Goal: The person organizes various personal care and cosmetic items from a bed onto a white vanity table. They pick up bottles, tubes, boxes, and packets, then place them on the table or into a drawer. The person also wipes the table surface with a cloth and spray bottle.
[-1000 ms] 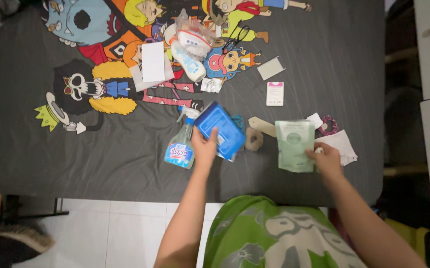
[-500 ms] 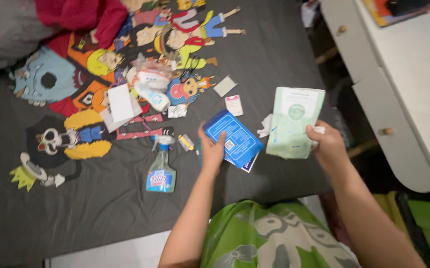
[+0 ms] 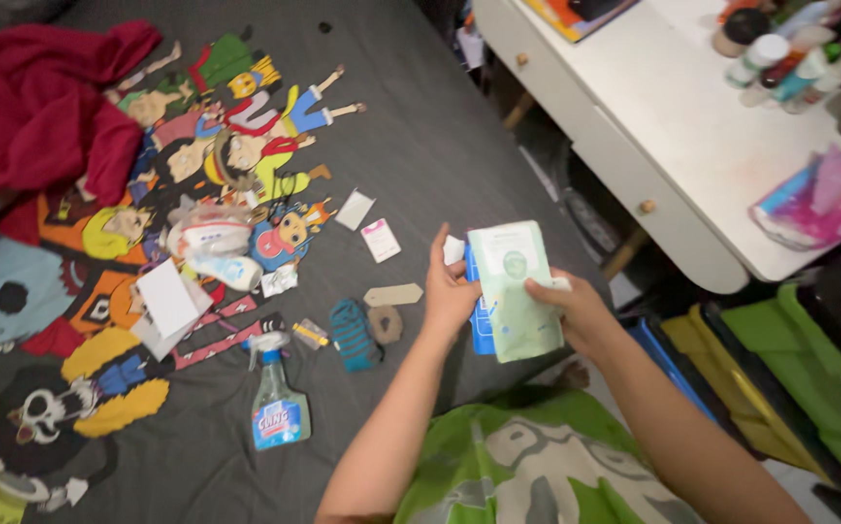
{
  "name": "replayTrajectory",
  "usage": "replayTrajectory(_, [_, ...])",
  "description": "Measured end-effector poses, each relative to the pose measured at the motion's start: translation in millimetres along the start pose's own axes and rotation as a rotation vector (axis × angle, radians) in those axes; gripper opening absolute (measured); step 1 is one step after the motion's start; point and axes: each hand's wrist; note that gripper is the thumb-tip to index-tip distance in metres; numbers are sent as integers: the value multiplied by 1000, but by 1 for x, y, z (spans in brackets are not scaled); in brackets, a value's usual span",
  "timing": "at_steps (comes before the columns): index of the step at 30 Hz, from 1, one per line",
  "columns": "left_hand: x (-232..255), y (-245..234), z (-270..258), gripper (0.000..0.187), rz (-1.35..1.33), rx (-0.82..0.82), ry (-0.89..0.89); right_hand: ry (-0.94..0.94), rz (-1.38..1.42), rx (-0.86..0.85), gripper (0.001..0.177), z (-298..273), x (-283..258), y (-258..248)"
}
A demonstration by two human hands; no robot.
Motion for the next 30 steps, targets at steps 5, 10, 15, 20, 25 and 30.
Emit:
replayTrajectory(5, [-20,42,13,35,101,-9,-130,-151,45,115,43,-6,-19,-28])
replayTrajectory(10, [-39,89,33,27,-43,49,-85,-321,144,221,40,-3,-58,-86])
replayTrajectory(15, [-40,129,64,30,-196,102,-95,-701,201,330,38,-21,-124,-159])
replayTrajectory(20, [-36,194,93,34,-299,8,-88,-700,184,257,37,-39,-175,-225])
replayTrajectory(25, [-28,267,106,56,-328,-77,-197,-772,206,250,36,-50,-195,-282])
replayTrajectory(30, [-30,328,100,66,-138,-168,-54,-798,128,372,37,-53,-205,-326])
Point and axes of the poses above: each hand's wrist, its own z-axis towards the middle knuckle, its own y-axis out of the palm, x = y × z, and after that the axes turned 5 degrees about z, right-handed
